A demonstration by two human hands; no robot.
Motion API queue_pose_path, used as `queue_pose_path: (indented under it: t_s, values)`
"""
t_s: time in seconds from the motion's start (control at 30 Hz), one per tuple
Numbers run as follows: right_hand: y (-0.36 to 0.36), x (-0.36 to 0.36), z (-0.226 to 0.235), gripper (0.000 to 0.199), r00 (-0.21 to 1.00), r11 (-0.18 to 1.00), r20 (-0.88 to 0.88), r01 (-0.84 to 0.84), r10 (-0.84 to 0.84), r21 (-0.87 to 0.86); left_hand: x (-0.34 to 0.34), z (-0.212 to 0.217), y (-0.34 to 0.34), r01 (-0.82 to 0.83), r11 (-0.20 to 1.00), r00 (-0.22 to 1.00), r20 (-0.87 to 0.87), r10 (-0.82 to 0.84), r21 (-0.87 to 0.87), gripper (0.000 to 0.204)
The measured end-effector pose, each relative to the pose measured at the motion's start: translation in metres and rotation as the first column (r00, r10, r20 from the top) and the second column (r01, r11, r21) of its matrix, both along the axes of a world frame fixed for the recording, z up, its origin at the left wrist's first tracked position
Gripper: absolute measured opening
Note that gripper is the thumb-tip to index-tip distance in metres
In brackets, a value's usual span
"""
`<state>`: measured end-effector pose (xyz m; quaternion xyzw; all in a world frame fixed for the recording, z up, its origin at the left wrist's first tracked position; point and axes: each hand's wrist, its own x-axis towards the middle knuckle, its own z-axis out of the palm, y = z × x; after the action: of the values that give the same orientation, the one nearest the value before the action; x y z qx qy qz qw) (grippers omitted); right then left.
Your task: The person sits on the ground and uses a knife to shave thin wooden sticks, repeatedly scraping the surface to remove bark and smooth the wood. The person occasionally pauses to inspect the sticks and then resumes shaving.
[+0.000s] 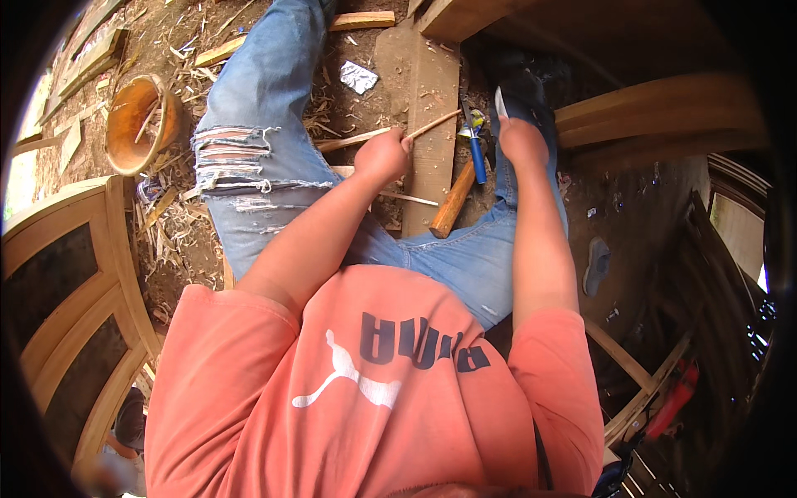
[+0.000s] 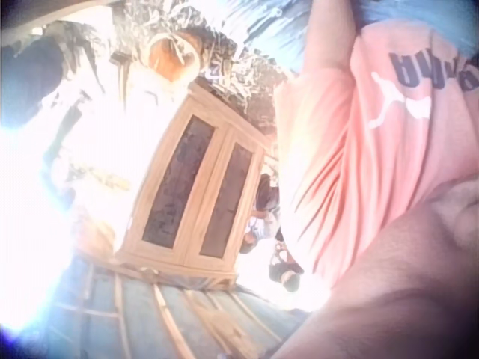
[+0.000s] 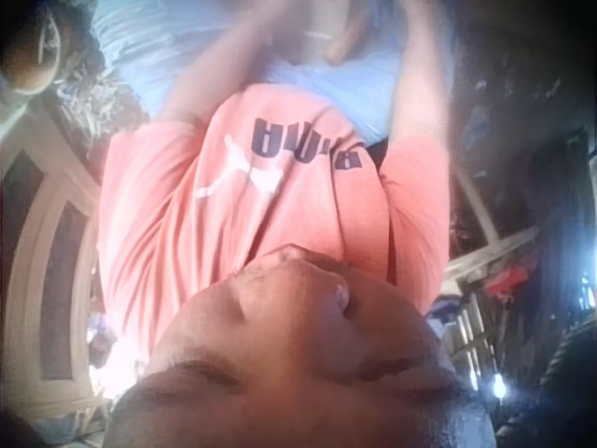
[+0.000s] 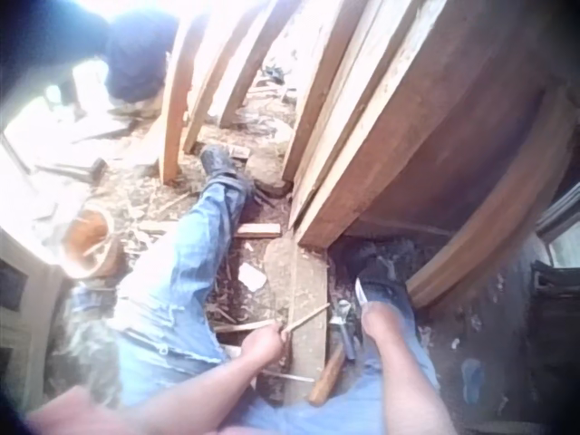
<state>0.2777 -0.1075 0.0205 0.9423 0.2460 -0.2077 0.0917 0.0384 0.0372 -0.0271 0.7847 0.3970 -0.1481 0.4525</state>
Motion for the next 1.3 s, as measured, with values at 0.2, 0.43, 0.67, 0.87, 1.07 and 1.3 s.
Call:
queue_pose_path:
  t_s: [0.2,0.43,0.67,0.87,1.07,1.3]
  values:
    - [0.035,-0.083,0.027,0.052,0.958,0.969,-0.146,-0.242,0.247,0.049,0.005,-0.013,0.001,0.002,1.0,1.0,0.012,-0.002,0.02,0.041]
    - [0.037,-0.104,-0.001,0.054,0.96,0.973,-0.172,-0.207,0.223,0.105,0.005,0.003,0.001,0.008,0.999,1.0,0.027,-0.009,0.036,0.041]
    - [0.046,-0.099,0.017,0.051,0.974,0.999,-0.221,-0.052,0.051,0.0,0.005,0.002,0.0,-0.027,1.0,0.999,0.018,0.027,-0.001,0.041]
    - [0.024,-0.034,0.016,0.051,0.996,0.998,-0.09,0.013,-0.007,0.063,0.006,-0.002,0.0,-0.031,1.0,0.999,0.026,0.03,0.005,0.042]
    - [0.038,-0.088,0.01,0.051,0.957,0.978,-0.204,-0.195,0.205,0.068,0.007,-0.003,0.0,-0.025,0.999,1.0,0.009,0.025,-0.025,0.041]
    - [0.025,-0.057,-0.02,0.05,0.992,0.997,-0.118,-0.036,0.044,0.065,0.007,-0.005,-0.001,-0.008,0.999,1.0,-0.002,0.008,-0.039,0.039]
